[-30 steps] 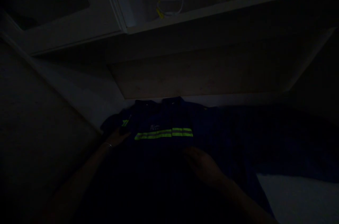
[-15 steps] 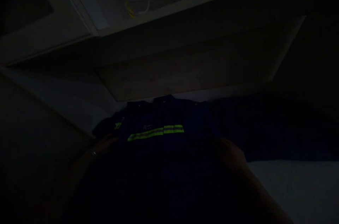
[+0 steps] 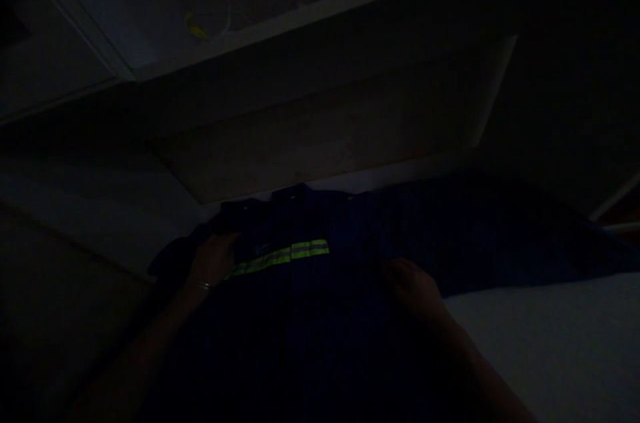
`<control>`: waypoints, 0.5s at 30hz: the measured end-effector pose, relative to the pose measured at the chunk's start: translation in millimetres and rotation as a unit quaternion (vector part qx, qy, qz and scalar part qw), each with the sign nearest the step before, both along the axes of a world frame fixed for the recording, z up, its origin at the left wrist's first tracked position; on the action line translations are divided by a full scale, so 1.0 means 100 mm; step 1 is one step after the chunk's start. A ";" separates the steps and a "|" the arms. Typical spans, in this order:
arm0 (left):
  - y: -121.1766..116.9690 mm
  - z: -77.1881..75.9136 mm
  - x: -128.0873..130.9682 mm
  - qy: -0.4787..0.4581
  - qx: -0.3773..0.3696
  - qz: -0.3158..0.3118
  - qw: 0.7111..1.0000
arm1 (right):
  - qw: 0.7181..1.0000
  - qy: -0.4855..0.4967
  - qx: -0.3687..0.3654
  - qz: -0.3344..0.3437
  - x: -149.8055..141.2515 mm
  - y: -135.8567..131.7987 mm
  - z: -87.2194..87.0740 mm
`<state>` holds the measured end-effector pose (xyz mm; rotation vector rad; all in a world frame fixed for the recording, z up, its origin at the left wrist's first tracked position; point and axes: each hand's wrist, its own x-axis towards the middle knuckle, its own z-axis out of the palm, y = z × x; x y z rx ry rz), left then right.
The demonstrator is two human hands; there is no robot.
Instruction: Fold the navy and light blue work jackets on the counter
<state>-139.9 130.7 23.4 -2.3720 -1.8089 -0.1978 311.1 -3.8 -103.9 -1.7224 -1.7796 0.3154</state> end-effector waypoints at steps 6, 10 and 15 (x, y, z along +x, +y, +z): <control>-0.06 -0.20 0.62 -0.072 -0.051 -0.051 0.995 | 1.000 0.018 -0.022 -0.004 0.03 0.02 -0.03; 0.07 -0.41 0.73 -0.170 -0.123 -0.089 0.974 | 0.999 0.029 -0.021 -0.001 0.04 0.01 -0.02; 0.30 -0.74 0.36 -0.092 -0.040 0.032 0.994 | 0.998 0.041 -0.038 -0.002 0.03 0.01 0.02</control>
